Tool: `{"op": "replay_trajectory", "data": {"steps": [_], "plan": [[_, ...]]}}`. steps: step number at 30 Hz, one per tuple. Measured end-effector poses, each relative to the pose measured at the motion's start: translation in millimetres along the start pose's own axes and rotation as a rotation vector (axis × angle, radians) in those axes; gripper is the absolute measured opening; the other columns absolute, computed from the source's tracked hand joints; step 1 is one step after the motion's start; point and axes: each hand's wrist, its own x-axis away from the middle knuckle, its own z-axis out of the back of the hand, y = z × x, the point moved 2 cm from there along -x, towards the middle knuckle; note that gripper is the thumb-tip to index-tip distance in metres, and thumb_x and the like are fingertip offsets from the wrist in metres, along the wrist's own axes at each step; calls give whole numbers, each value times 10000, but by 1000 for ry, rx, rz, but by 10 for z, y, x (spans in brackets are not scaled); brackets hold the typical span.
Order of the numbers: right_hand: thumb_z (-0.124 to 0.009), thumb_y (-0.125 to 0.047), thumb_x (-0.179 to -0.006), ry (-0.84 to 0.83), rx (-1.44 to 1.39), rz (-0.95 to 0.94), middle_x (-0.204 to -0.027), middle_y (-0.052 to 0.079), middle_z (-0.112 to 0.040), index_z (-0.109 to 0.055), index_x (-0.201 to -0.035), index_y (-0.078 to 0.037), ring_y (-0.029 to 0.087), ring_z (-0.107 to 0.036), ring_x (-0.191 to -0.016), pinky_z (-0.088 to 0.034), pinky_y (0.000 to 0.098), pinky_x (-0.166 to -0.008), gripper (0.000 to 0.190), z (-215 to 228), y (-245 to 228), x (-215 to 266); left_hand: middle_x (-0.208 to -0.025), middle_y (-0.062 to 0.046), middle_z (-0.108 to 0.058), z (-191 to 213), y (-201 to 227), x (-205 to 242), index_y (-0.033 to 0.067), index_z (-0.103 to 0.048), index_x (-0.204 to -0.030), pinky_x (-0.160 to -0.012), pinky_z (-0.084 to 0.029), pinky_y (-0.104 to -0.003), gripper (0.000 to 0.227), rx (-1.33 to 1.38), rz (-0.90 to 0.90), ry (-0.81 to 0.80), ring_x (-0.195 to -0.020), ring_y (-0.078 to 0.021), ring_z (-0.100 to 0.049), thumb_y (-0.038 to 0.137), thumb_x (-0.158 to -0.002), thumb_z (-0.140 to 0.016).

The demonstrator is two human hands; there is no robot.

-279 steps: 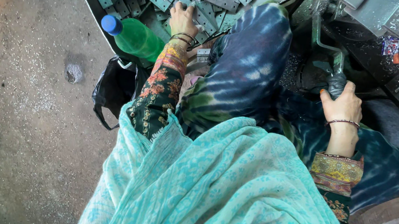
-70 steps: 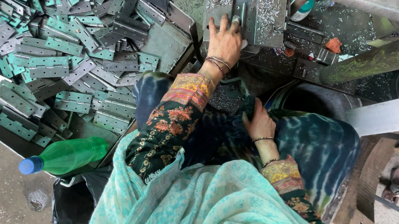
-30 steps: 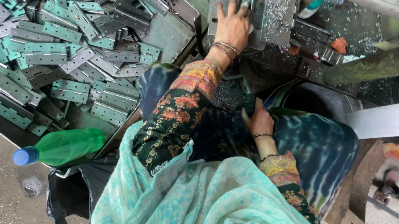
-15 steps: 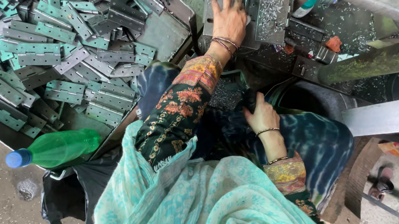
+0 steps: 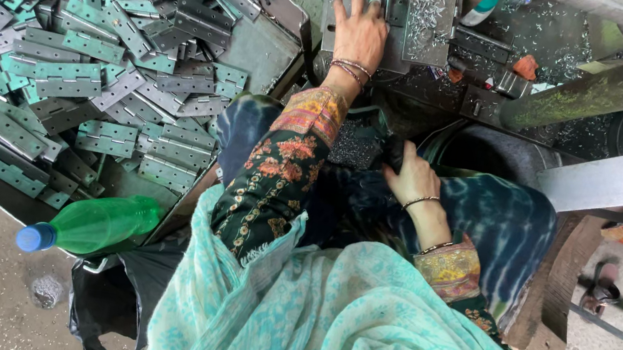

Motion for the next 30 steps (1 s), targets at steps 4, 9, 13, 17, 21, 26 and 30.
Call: {"op": "replay_trajectory", "data": {"steps": [4, 9, 13, 17, 21, 26, 30], "plan": [[-737, -387, -867, -20, 14, 3, -986, 280, -725, -451, -1428, -55, 468, -710, -929, -576, 555, -790, 711, 30, 19, -34, -1368, -78, -600, 35, 21, -71, 129, -783, -1064, -1145, -242, -708, 288, 66, 18, 35, -1438, -400, -347, 241, -1011, -523], [-748, -430, -865, 173, -60, 61, -1025, 281, -717, -464, -1426, -75, 496, -687, -903, -558, 582, -757, 722, -508, 136, -11, -1396, -75, -590, 58, -3, -34, 126, -784, -1071, -1160, -230, -715, 277, 89, 11, 23, -1444, -401, -354, 226, -1004, -534], [-736, -481, -867, 160, -106, 5, -1035, 267, -727, -490, -1415, -132, 487, -693, -940, -560, 588, -793, 694, -798, 296, -136, -1413, -90, -563, 76, -58, 4, 132, -765, -1123, -1128, -219, -728, 302, 45, -15, -9, -1435, -409, -326, 213, -916, -562], [-735, -458, -877, 161, -128, 17, -1058, 283, -718, -482, -1424, -121, 506, -679, -952, -553, 594, -796, 690, -776, 313, -86, -1446, -108, -552, 21, 19, 151, 75, -729, -1240, -1154, -214, -726, 364, 60, -52, 51, -1461, -410, -307, 246, -975, -549], [-748, -440, -854, 73, -91, -28, -1044, 286, -713, -455, -1437, -108, 501, -679, -959, -549, 594, -799, 733, -464, 148, -58, -1496, -87, -498, -17, 36, 176, 69, -699, -1249, -1128, -202, -739, 396, 108, -55, -30, -1467, -401, -255, 301, -999, -499], [-750, -411, -847, 5, -10, -10, -1039, 279, -722, -463, -1428, -83, 476, -698, -979, -566, 570, -816, 726, -121, 123, -60, -1492, -67, -500, -3, 62, 45, 78, -692, -1288, -1157, -187, -732, 429, 125, -11, -27, -1491, -385, -228, 339, -1019, -483], [-757, -431, -830, 53, -45, -12, -1027, 285, -716, -463, -1431, -97, 485, -688, -957, -560, 573, -793, 748, -279, 133, -64, -1519, -70, -482, 32, 85, -61, 96, -708, -1265, -1162, -170, -733, 419, 107, -3, -133, -1513, -394, -202, 355, -1053, -456]]}}
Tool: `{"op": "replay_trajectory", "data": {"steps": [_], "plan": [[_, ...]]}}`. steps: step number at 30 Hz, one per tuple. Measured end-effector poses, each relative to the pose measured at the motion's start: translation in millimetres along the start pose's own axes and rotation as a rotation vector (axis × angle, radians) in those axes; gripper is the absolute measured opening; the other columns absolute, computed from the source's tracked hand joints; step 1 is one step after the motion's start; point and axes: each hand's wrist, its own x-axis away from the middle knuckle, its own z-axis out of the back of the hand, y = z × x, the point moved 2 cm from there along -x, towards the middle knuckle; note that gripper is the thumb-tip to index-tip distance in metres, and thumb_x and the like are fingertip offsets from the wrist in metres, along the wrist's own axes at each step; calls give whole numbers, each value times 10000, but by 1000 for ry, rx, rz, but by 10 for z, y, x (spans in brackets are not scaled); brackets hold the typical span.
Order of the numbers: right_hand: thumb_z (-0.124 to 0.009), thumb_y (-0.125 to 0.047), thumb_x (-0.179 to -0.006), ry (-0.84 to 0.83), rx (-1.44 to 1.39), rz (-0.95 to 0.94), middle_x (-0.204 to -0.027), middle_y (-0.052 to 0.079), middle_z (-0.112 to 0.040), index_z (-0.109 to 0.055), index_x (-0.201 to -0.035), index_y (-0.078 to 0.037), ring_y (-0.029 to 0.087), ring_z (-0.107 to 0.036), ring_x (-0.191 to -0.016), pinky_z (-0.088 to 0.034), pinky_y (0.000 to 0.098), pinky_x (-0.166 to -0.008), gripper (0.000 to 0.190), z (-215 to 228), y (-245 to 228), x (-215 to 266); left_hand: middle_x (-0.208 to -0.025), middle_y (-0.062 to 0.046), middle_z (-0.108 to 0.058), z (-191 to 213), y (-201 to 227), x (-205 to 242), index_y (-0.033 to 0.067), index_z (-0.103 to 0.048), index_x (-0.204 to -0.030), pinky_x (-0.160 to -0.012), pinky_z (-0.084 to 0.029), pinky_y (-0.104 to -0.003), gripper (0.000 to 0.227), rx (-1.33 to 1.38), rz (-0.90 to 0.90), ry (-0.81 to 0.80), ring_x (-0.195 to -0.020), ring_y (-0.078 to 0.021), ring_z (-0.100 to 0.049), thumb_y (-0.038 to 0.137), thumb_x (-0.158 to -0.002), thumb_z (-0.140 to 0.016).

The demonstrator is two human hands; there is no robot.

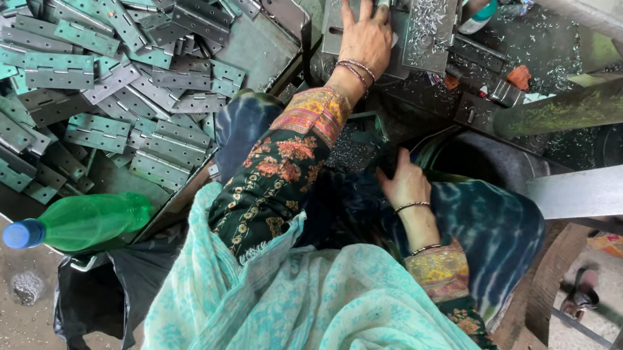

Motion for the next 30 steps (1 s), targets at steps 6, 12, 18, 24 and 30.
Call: {"op": "replay_trajectory", "data": {"steps": [6, 12, 18, 24, 30], "plan": [[-721, -473, -885, 114, -100, 27, -991, 258, -736, -527, -1383, -144, 479, -696, -909, -562, 578, -769, 628, -534, 168, -82, -1473, -46, -516, -48, -31, 5, 104, -708, -1279, -1169, -160, -756, 408, 41, -13, 190, -1497, -390, -236, 337, -1025, -488], [-733, -470, -856, 109, -95, 52, -1000, 280, -723, -486, -1397, -106, 489, -688, -927, -560, 585, -765, 698, -545, 243, -40, -1448, -55, -547, 102, -160, 212, 113, -701, -1292, -1171, -229, -706, 473, 98, -19, 248, -1473, -352, -291, 410, -930, -639], [-752, -466, -841, -22, 21, 32, -1025, 316, -705, -486, -1365, -106, 519, -681, -955, -559, 589, -811, 689, 51, 91, 10, -1373, -92, -603, 522, -869, 727, 98, -735, -1162, -1041, -410, -599, 402, 364, 42, 461, -1379, -395, -406, 331, -838, -781], [-767, -486, -859, -55, 142, 46, -1030, 318, -707, -537, -1245, -71, 523, -687, -958, -557, 599, -817, 612, 400, -175, 2, -1334, -108, -654, 406, -2137, 1998, 94, -750, -1118, -1046, -485, -476, 312, 355, 267, 673, -1281, -383, -518, 260, -865, -828], [-777, -460, -889, -56, 123, 73, -1067, 338, -696, -550, -1261, -30, 531, -669, -994, -534, 596, -858, 612, 464, -259, 82, -1256, -97, -658, -289, -2821, 3345, 106, -756, -1138, -918, -483, -511, 351, 175, 521, 474, -1204, -363, -531, 210, -806, -797]]}}
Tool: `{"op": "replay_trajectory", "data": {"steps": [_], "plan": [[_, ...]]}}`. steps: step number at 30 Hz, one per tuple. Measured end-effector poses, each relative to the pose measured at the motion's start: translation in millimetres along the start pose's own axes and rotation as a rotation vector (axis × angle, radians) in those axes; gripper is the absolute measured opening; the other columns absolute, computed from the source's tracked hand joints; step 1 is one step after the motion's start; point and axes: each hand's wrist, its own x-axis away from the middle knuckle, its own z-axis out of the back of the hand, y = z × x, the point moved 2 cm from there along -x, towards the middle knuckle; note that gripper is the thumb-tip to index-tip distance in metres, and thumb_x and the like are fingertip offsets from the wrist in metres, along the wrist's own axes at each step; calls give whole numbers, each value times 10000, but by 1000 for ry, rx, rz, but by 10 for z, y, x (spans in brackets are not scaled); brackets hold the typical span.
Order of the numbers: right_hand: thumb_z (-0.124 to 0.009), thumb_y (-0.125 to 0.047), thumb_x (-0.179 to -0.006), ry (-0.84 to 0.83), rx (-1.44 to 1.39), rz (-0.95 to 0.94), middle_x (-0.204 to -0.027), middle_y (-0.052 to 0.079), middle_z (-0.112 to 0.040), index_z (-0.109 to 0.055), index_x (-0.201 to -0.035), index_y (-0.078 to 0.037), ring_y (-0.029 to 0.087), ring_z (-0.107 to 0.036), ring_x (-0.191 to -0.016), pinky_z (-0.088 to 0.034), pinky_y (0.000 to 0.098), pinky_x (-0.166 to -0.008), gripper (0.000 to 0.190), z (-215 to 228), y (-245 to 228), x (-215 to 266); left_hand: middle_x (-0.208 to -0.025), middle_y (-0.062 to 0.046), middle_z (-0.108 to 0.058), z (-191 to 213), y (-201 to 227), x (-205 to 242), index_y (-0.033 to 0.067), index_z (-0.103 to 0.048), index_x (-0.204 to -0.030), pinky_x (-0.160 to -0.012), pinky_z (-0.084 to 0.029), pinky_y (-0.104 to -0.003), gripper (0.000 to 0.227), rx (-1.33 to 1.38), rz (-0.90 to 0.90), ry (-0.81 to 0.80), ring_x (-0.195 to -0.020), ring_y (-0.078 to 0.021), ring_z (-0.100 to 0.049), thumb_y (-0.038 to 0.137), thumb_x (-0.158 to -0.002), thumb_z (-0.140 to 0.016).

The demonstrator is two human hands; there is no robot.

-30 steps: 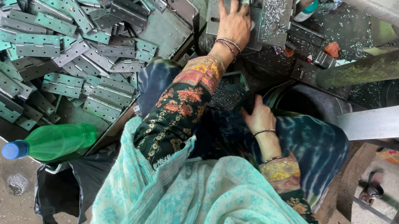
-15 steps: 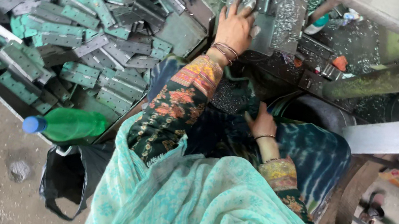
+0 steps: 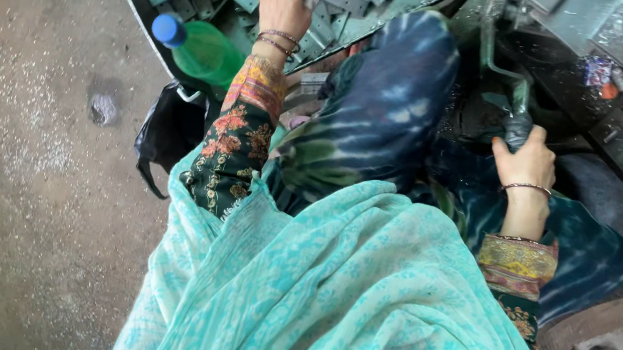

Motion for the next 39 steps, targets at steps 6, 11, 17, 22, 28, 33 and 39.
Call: {"op": "replay_trajectory", "data": {"steps": [6, 11, 17, 22, 28, 33, 39], "plan": [[-772, -447, -880, 16, -16, 32, -1088, 335, -693, -547, -1333, -33, 519, -664, -1018, -529, 580, -872, 653, 15, -15, 26, -1351, -48, -639, -457, -340, 531, 151, -745, -1165, -1021, -454, -529, 384, -159, -51, -270, -1332, -302, -509, 51, -797, -697], [-766, -449, -879, 2, -8, 2, -1103, 336, -689, -543, -1343, -37, 517, -665, -1028, -530, 575, -884, 659, 35, -47, 41, -1391, -66, -582, -557, -208, 382, 199, -706, -1248, -1022, -309, -712, 590, -239, -304, -326, -1336, -291, -470, 39, -681, -693], [-768, -453, -875, -5, -9, 4, -1102, 334, -690, -537, -1334, -31, 515, -667, -1027, -531, 573, -885, 665, 32, -35, 25, -1357, -98, -534, -626, -309, 162, 177, -636, -1335, -950, -422, -575, 600, -226, -179, -550, -1225, -284, -539, 109, -743, -708], [-764, -450, -872, -18, -15, -6, -1086, 327, -697, -538, -1331, -36, 511, -673, -1019, -535, 570, -880, 659, 16, -12, 25, -1263, -88, -558, -937, -349, 83, 219, -701, -1265, -874, -475, -510, 420, -294, -89, -338, -1115, -285, -580, 110, -859, -717], [-761, -445, -876, -15, -18, 1, -1073, 323, -703, -543, -1294, -28, 511, -679, -1002, -540, 576, -860, 630, -13, 22, -6, -1176, -156, -597, -1151, -542, 109, 205, -709, -1233, -845, -543, -483, 533, 43, 213, -253, -1020, -371, -626, 181, -711, -815], [-757, -465, -870, -22, -16, -31, -1056, 323, -705, -539, -1272, -52, 519, -682, -987, -545, 589, -847, 616, -13, 41, -15, -1012, -197, -676, -1040, -470, 37, 138, -677, -1258, -845, -554, -495, 566, 139, 190, -192, -970, -408, -659, 96, -701, -769], [-734, -437, -873, -46, -78, -40, -1061, 295, -725, -507, -1288, -40, 485, -701, -1008, -562, 574, -863, 618, 6, 53, 6, -986, -226, -680, -466, 454, -506, 102, -654, -1288, -791, -549, -512, 612, 221, -27, -44, -904, -445, -651, 89, -688, -776]]}}
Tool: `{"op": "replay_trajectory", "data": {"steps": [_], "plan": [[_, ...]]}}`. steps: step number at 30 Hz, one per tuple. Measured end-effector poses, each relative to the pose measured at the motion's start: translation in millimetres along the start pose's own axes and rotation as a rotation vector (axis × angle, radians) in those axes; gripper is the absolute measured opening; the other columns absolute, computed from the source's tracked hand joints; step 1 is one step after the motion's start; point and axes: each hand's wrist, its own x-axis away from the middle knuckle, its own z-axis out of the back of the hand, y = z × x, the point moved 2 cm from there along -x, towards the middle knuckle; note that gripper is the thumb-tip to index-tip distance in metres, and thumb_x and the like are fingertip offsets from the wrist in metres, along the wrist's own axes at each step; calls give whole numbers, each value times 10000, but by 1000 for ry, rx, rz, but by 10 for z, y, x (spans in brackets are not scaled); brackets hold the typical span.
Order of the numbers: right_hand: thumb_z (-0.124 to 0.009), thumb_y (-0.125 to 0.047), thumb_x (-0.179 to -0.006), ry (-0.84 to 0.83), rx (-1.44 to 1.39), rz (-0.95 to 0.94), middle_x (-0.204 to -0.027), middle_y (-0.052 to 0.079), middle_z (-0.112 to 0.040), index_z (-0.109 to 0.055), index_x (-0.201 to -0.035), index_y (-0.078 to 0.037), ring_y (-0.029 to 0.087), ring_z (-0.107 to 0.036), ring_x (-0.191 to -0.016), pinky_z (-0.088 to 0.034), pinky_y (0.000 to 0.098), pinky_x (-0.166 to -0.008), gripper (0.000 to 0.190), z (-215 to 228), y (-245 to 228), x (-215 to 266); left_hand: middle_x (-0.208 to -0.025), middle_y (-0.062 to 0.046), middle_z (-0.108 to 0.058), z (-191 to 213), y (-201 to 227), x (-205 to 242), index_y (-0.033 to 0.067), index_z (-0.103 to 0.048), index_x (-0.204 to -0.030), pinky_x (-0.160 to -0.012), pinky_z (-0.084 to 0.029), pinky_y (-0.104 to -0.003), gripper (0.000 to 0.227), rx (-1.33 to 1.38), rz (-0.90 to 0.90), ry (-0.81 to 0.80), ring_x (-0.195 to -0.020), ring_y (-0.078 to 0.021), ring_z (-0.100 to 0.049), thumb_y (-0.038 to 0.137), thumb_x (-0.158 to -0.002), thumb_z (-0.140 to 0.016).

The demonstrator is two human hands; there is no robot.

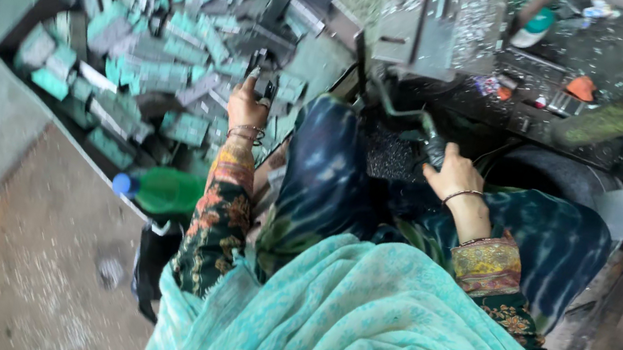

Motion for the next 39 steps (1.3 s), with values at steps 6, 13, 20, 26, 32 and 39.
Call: {"op": "replay_trajectory", "data": {"steps": [6, 13, 20, 26, 32, 39], "plan": [[-733, -376, -869, -7, -91, 4, -1088, 263, -732, -505, -1293, -40, 455, -704, -1035, -562, 552, -893, 587, -9, 46, 41, -1033, -229, -720, 77, 1487, -697, 87, -636, -1305, -836, -578, -476, 613, 237, -272, 50, -940, -430, -704, 85, -712, -791], [-752, -371, -859, 14, -94, 28, -1059, 278, -726, -482, -1311, -21, 461, -695, -1030, -562, 550, -871, 632, -19, 80, 15, -922, -179, -751, -963, 2714, -966, 103, -687, -1238, -771, -587, -443, 535, 351, -219, -186, -839, -363, -739, 131, -725, -839], [-746, -330, -849, 0, -107, 27, -1049, 281, -718, -464, -1338, -12, 467, -697, -1004, -563, 553, -845, 648, 62, 48, 3, -1433, -111, -537, -1257, 2911, -613, 147, -657, -1308, -994, -462, -578, 406, -244, -475, -282, -1334, -381, -508, 294, -929, -666], [-735, -317, -854, -44, -102, -2, -1042, 284, -720, -454, -1379, 1, 460, -704, -992, -572, 544, -835, 675, 64, 2, 2, -1553, -55, -458, -1289, 2927, -317, 130, -668, -1304, -1152, -228, -666, 433, -576, -649, -501, -1510, -351, -261, 302, -919, -570], [-752, -354, -846, -14, -57, 11, -1042, 280, -722, -461, -1381, 0, 453, -703, -991, -571, 535, -836, 704, 37, -25, -39, -1485, -92, -499, -1440, 3040, -521, 106, -705, -1266, -1161, -176, -749, 378, -493, -583, -516, -1505, -393, -247, 252, -985, -498], [-741, -424, -851, 62, -20, -28, -1046, 271, -718, -436, -1432, -46, 452, -706, -938, -572, 556, -789, 757, -608, 260, -162, -1465, -104, -519, -1489, 3016, -626, 76, -724, -1224, -1152, -179, -736, 379, -439, -605, -446, -1483, -388, -279, 274, -968, -525]]}}
